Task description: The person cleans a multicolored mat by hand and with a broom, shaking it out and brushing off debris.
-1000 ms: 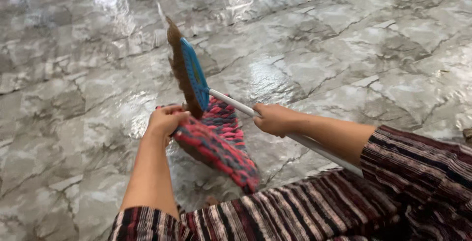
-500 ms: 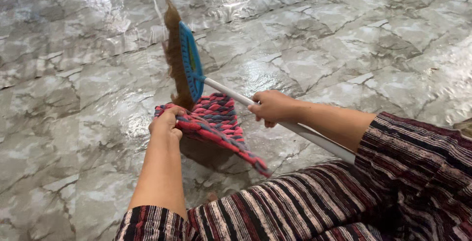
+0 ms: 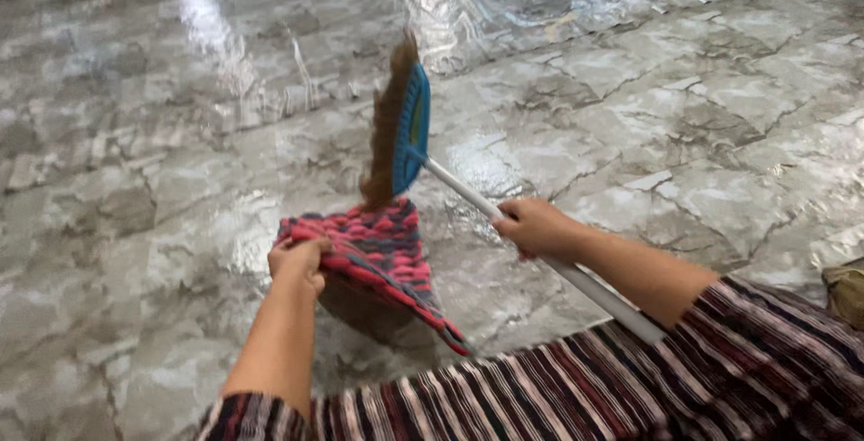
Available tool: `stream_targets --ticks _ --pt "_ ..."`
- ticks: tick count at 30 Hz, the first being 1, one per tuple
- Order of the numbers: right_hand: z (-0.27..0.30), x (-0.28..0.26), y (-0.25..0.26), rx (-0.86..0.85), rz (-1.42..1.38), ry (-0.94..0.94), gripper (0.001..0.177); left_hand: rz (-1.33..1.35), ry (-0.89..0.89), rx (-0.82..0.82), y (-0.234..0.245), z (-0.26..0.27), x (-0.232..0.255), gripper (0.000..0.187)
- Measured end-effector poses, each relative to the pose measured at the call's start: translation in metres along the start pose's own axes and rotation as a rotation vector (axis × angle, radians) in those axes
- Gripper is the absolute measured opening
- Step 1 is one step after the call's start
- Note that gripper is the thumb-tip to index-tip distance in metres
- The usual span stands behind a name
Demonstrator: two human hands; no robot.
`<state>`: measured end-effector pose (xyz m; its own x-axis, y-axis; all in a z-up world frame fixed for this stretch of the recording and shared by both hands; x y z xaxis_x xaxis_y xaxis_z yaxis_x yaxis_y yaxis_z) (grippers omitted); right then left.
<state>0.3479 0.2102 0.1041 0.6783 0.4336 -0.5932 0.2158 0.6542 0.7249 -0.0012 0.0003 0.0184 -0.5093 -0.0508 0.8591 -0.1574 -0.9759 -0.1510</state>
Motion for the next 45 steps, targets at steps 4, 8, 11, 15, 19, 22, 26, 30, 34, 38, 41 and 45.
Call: stream_targets --ticks 4,8,11,15,19,22,26,30,34,38,41,45 --pt "0.012 -0.023 0.009 -0.009 -0.210 0.076 0.043 0.087 0.086 -0.026 0.006 0.014 -0.003 0.041" --pt "0.033 -0.048 0.021 0.021 -0.164 0.071 0.053 0.015 -0.121 -0.113 0.015 0.031 0.034 0.037" --pt "0.037 -0.051 0.020 0.011 -0.147 0.038 0.059 -0.131 -0.309 -0.159 0.025 0.038 0.062 0.038" --pt "0.034 -0.048 0.010 -0.056 -0.195 0.013 0.063 -0.480 -0.463 0.012 0.048 0.048 0.069 0.041" --pt "0.033 -0.041 -0.001 -0.079 -0.162 -0.010 0.068 -0.433 -0.409 0.047 0.038 0.047 0.060 0.048" --pt "0.028 -0.039 -0.005 -0.063 -0.154 0.019 0.066 -0.577 -0.529 0.067 0.028 0.046 0.069 0.041" --pt "0.026 -0.033 -0.011 -0.107 -0.248 -0.007 0.065 -0.508 -0.614 -0.008 0.022 0.051 0.080 0.041" --pt "0.022 -0.027 -0.027 -0.211 -0.166 -0.057 0.068 -0.621 -0.686 0.029 0.027 0.047 0.081 0.039" --pt "0.010 -0.022 -0.040 -0.173 0.295 -0.096 0.067 -0.704 -0.735 0.056 0.033 0.038 0.082 0.042" --pt "-0.001 -0.022 -0.028 -0.109 0.390 -0.114 0.065 -0.690 -0.694 0.046 0.031 0.041 0.081 0.041" --pt "0.000 -0.025 -0.018 -0.107 0.153 -0.071 0.069 -0.693 -0.727 0.030 0.029 0.047 0.078 0.039" --pt "0.002 -0.029 -0.039 -0.234 -0.200 -0.012 0.073 -0.705 -0.780 0.027 0.026 0.045 0.075 0.036"
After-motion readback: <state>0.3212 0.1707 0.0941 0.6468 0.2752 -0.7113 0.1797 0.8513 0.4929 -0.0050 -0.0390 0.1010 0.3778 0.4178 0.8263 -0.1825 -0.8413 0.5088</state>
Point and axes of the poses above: each hand's wrist, its own z-axis away from the middle knuckle, its own y-axis out of the back of the hand, x = y × z, the point moved 4 cm from there along -z, towards the middle knuckle, and after that the axes turned 12 degrees about z, right-handed, at the moved point
